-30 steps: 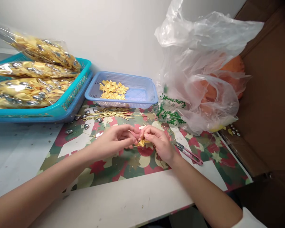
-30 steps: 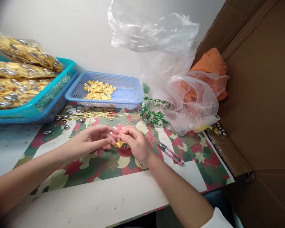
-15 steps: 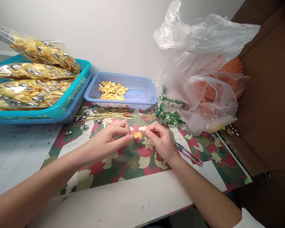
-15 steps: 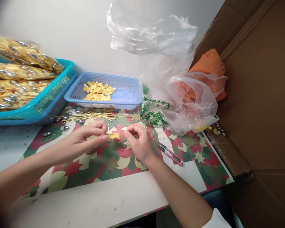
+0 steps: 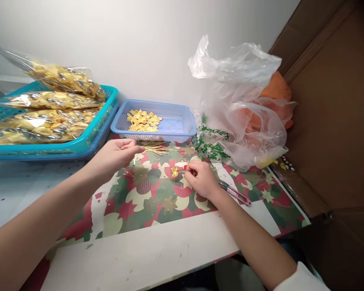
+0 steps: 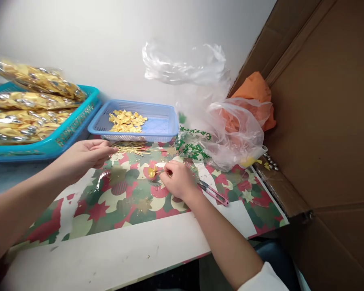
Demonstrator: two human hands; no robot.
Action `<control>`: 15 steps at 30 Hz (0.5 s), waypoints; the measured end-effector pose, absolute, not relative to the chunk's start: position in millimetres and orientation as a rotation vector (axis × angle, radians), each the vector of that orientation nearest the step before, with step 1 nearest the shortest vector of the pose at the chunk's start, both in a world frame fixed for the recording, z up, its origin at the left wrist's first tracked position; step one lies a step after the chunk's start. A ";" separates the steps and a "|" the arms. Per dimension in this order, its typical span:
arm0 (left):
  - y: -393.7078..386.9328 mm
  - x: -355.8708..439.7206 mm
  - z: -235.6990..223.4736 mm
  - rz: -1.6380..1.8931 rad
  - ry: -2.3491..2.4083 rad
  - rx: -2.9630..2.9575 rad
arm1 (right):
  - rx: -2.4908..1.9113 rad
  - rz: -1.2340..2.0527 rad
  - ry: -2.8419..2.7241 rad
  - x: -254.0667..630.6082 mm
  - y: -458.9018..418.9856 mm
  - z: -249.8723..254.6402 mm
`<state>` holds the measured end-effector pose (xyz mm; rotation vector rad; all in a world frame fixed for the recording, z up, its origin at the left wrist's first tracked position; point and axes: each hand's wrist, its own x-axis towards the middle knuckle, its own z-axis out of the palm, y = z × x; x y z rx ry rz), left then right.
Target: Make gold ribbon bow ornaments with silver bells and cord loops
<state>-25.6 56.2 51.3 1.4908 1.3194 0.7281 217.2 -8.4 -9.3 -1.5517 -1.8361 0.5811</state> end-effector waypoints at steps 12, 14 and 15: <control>57.0 -78.6 117.0 0.663 1.434 1.763 | -1.588 0.513 -1.854 220.4 -6.0 -8.9; 56.4 -91.7 125.2 0.670 1.472 1.815 | -1.593 0.512 -1.853 220.8 -6.5 -9.1; 56.2 -98.9 128.9 0.699 1.524 1.874 | -1.593 0.513 -1.853 220.9 -6.8 -9.3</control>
